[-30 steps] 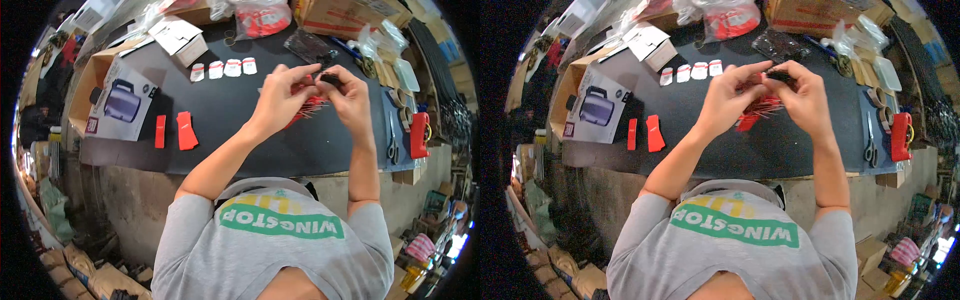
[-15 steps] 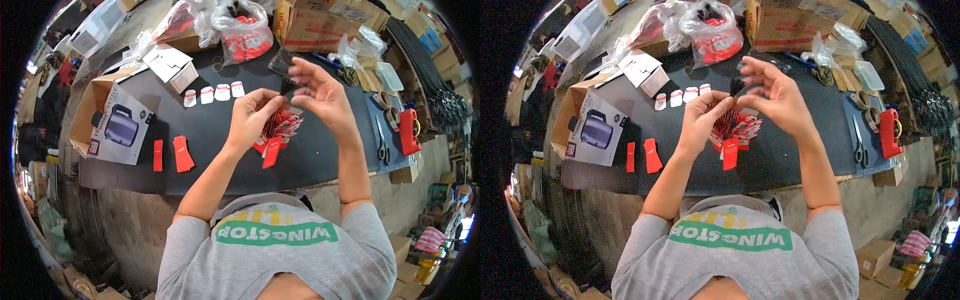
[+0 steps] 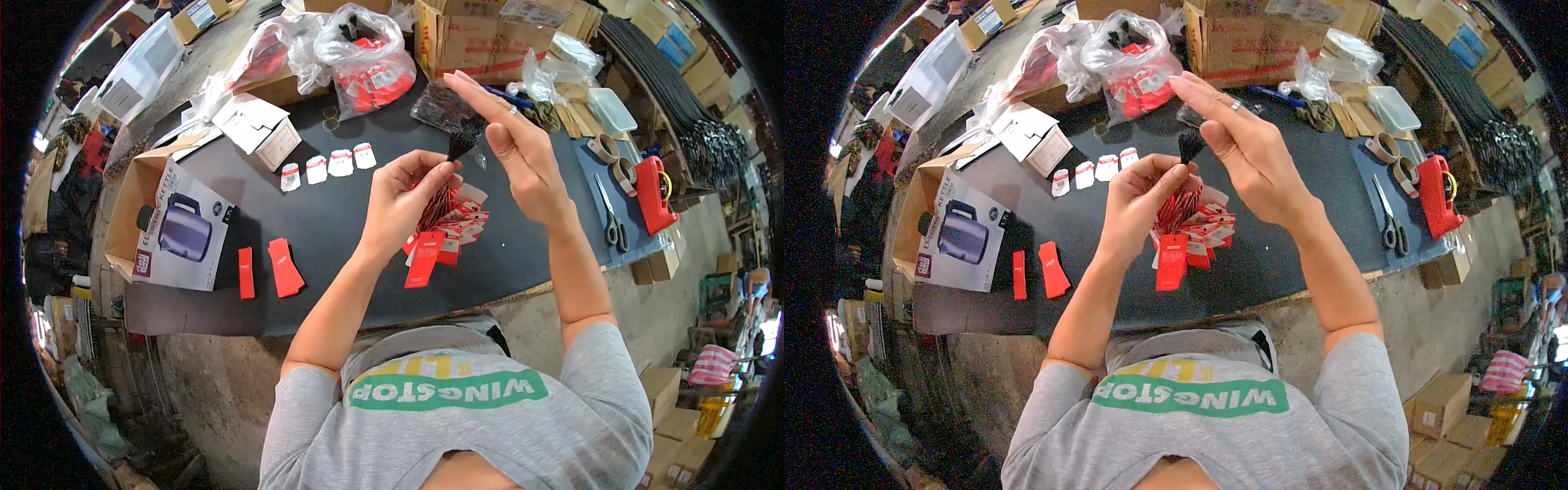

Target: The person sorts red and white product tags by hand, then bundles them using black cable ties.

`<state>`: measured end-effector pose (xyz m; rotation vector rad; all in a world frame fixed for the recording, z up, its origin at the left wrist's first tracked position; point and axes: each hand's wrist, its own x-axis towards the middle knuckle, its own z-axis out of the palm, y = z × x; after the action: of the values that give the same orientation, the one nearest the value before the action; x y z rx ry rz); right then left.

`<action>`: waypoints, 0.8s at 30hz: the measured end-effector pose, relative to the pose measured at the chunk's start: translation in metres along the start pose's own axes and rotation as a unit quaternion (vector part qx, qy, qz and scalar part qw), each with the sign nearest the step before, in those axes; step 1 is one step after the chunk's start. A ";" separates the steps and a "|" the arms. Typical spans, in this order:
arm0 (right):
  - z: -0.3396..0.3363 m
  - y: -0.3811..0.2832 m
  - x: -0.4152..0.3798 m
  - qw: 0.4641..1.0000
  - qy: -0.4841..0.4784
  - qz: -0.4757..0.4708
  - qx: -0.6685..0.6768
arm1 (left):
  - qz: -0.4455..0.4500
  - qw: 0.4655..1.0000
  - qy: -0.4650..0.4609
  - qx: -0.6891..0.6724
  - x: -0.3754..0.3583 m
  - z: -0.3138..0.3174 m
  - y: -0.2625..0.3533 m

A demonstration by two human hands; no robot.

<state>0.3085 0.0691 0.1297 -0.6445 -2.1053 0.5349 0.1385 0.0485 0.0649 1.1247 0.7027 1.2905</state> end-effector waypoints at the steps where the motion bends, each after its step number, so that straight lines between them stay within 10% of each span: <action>1: 0.004 -0.001 -0.003 1.000 -0.023 0.018 0.006 | 0.000 1.000 0.007 -0.020 -0.001 0.002 0.000; 8: 0.000 -0.007 -0.009 0.988 0.092 0.032 0.118 | -0.008 0.999 -0.023 -0.024 -0.007 0.004 -0.003; 22: 0.010 -0.019 -0.024 0.985 -0.062 -0.050 -0.154 | -0.010 0.999 -0.040 -0.009 -0.023 -0.002 -0.001; 24: 0.004 -0.024 -0.024 0.998 0.055 0.006 0.019 | -0.015 0.999 -0.038 -0.011 -0.025 -0.003 -0.001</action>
<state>0.3110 0.0354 0.1267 -0.6494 -1.9844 0.5331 0.1312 0.0254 0.0581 1.1356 0.6466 1.2216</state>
